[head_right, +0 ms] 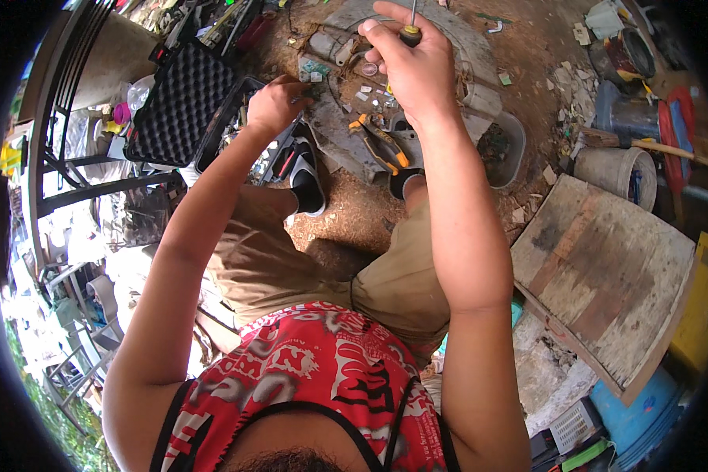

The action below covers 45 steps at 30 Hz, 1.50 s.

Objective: The person disassembles a small electronic component using a screwdriver and pliers while sitting on the floor.

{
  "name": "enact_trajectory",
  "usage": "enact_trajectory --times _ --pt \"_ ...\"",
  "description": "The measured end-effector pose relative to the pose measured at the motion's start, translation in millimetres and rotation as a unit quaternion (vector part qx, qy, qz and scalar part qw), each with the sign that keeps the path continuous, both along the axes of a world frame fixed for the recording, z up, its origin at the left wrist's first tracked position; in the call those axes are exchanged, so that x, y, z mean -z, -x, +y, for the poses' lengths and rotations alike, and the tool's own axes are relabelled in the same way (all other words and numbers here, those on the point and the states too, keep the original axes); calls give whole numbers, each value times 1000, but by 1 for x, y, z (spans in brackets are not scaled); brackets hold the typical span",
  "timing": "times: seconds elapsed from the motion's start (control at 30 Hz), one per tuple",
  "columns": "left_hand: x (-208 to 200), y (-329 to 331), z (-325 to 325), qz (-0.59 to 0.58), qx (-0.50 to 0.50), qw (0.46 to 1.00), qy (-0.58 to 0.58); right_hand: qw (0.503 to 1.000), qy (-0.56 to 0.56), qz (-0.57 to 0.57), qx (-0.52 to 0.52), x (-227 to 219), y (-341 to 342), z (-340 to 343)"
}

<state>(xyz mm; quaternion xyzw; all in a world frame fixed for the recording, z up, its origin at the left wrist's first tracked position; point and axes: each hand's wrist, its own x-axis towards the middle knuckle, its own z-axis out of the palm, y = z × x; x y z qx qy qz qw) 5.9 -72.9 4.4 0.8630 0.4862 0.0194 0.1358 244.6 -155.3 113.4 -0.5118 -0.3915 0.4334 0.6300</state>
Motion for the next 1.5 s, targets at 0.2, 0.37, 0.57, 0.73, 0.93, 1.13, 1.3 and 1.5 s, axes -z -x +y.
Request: enact_trajectory --times 0.2,0.37,0.57,0.73,0.93,1.13,1.3,1.5 --pt "-4 8 1 -84 1 996 -32 1000 3 -2 3 0 0 -1" --pt "-19 9 4 -445 -181 802 355 997 45 -60 -16 -3 8 -2" --pt "-45 5 -34 -526 -190 713 422 976 130 -148 -88 13 34 -3" --pt "-35 1 -52 -534 -135 741 384 955 101 -255 -117 31 53 -3" --pt "-32 3 -43 -513 -43 788 337 928 101 -333 -134 36 55 2" --pt "-31 9 -55 -653 -89 463 593 945 40 -275 -173 31 46 0" --pt "-17 -2 -63 -656 -99 477 577 937 40 -286 -197 39 46 -1" --pt "9 -5 -51 -540 -138 743 370 936 190 -280 -94 48 23 1"
